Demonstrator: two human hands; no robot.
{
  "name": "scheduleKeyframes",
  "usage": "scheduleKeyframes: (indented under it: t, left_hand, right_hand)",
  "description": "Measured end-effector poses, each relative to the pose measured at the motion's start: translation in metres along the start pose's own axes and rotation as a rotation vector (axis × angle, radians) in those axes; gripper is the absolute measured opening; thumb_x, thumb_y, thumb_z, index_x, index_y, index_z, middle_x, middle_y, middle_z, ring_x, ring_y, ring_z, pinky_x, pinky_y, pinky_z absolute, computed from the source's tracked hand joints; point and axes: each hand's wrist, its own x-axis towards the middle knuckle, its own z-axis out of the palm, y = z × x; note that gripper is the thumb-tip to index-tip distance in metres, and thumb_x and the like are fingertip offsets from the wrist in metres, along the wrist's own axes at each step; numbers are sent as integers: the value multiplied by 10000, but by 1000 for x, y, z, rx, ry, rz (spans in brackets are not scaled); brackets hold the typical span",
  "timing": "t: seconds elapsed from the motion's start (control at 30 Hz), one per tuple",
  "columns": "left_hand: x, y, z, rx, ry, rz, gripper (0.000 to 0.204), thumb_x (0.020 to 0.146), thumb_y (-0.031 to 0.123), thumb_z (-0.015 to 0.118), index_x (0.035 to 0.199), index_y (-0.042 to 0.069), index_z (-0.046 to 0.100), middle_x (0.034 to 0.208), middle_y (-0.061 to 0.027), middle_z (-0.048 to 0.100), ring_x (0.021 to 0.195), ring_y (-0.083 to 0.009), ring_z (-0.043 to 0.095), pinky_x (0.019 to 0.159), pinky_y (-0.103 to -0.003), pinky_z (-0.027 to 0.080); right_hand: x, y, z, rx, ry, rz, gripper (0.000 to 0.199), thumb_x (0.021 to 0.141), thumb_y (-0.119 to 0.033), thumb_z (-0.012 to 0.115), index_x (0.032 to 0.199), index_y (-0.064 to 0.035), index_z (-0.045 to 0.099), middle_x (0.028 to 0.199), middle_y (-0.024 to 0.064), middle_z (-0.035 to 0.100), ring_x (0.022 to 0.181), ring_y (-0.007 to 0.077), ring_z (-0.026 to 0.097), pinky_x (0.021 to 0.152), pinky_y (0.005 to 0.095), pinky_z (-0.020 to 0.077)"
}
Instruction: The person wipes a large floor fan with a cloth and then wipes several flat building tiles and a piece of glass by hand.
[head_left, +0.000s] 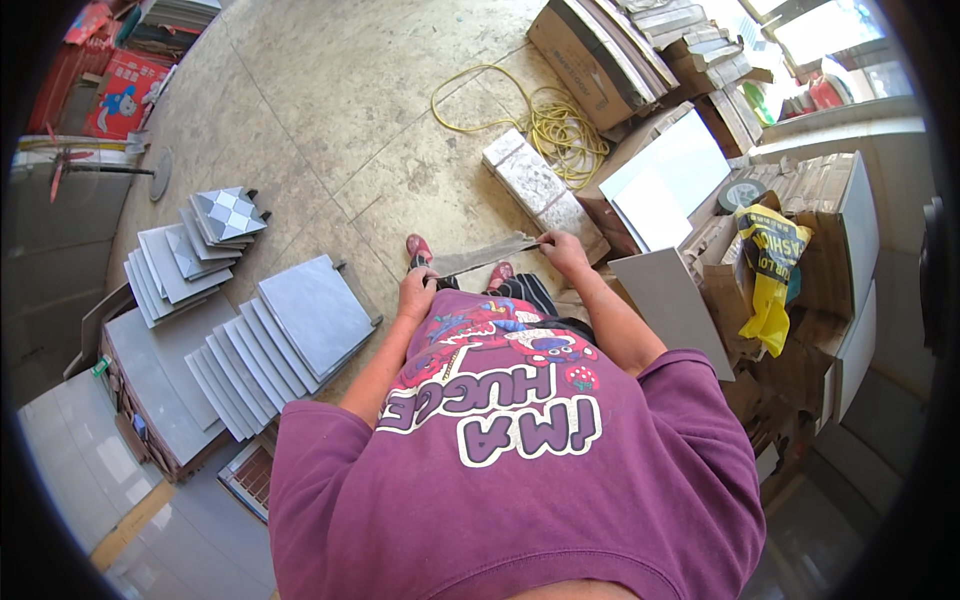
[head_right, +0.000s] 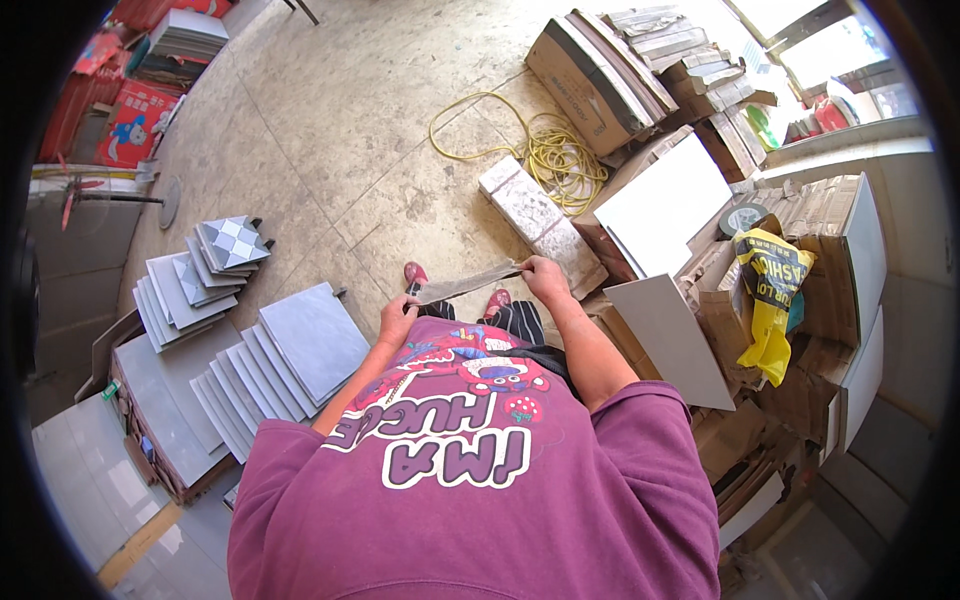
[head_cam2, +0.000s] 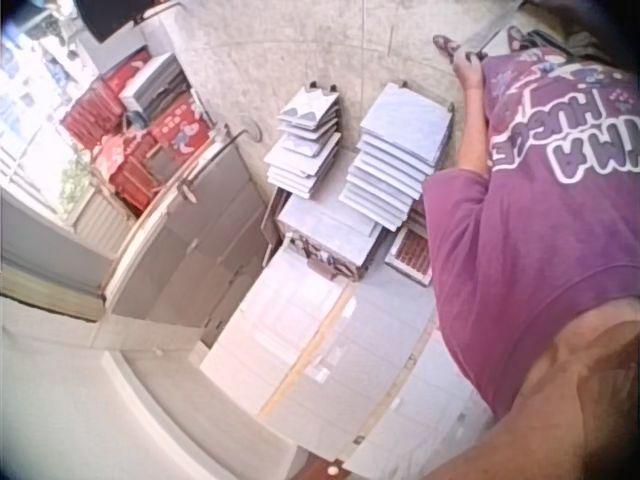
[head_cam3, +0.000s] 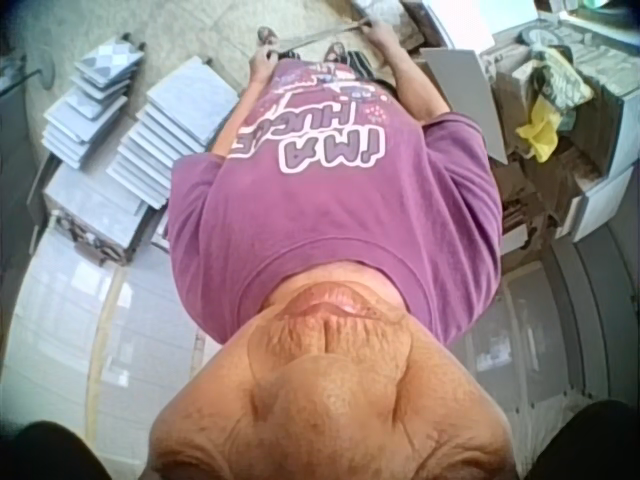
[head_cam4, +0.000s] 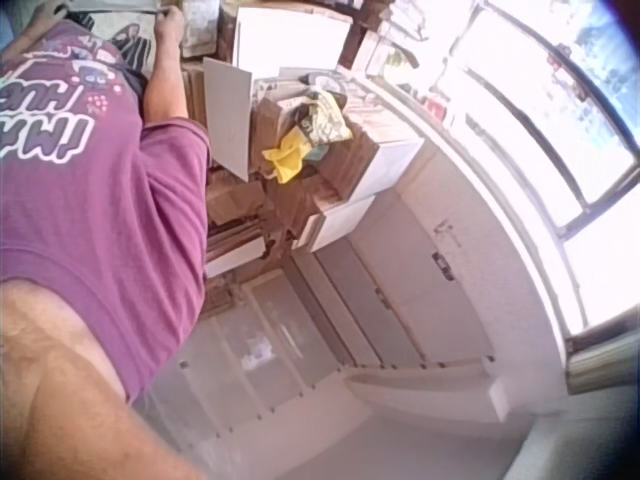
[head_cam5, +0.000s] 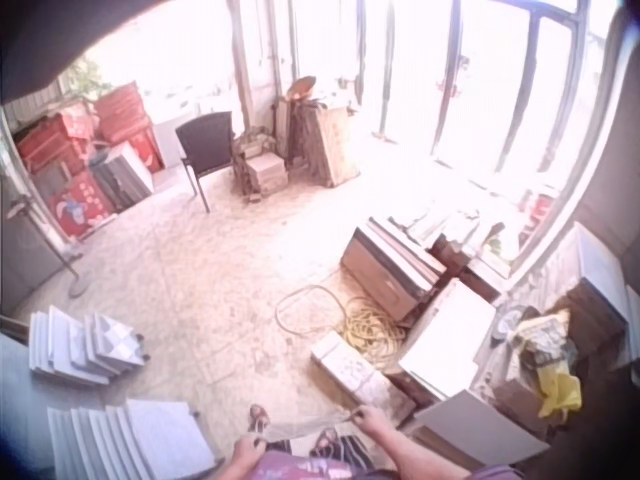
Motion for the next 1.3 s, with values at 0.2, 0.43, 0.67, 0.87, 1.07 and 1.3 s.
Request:
scheduleKeyframes:
  t: [0.2, 0.43, 0.67, 0.87, 1.07, 1.3]
  left_hand:
    - [57, 3, -26, 10, -43, 56, 97, 732, 66, 565, 807, 28, 613, 817, -151, 627, 794, -288, 615, 727, -354, 482]
    - [145, 0, -79, -34, -71, 123, 113, 725, 59, 558, 814, 25, 619, 822, -169, 628, 803, -304, 616, 744, -358, 482]
    - [223, -21, -146, 21, -115, 99, 111, 712, 54, 556, 792, 34, 630, 784, -161, 630, 757, -298, 619, 702, -351, 491]
    - [277, -38, -179, 60, -151, 141, 119, 730, 61, 576, 824, 36, 643, 742, -113, 635, 688, -190, 617, 655, -293, 488]
    - [315, -26, -177, 20, -176, 122, 124, 731, 55, 564, 826, 30, 638, 753, -121, 634, 699, -207, 616, 661, -302, 488]
    - [379, 4, -182, 108, -292, 160, 125, 729, 71, 558, 814, 24, 637, 793, -152, 635, 741, -263, 627, 700, -337, 491]
  right_hand:
    - [34, -37, -4, -9, 0, 46, 185, 758, -158, 577, 908, -90, 663, 892, 150, 647, 879, 282, 615, 794, 360, 472]
    - [81, -93, 10, 10, 55, 155, 184, 753, -149, 588, 911, -92, 663, 873, 133, 654, 851, 267, 621, 785, 351, 476]
    - [123, -155, 43, 55, 78, 168, 181, 745, -145, 600, 903, -84, 665, 865, 136, 655, 835, 262, 623, 770, 342, 477]
    - [148, -205, 50, 47, 117, 149, 192, 741, -160, 624, 907, -70, 659, 832, 130, 655, 777, 227, 627, 730, 321, 483]
    - [182, -210, 46, 60, 128, 178, 190, 744, -154, 615, 903, -60, 657, 838, 137, 651, 793, 245, 623, 743, 330, 480]
    - [250, -213, 25, 116, 167, 180, 182, 743, -138, 607, 897, -53, 655, 840, 142, 650, 807, 251, 622, 749, 336, 477]
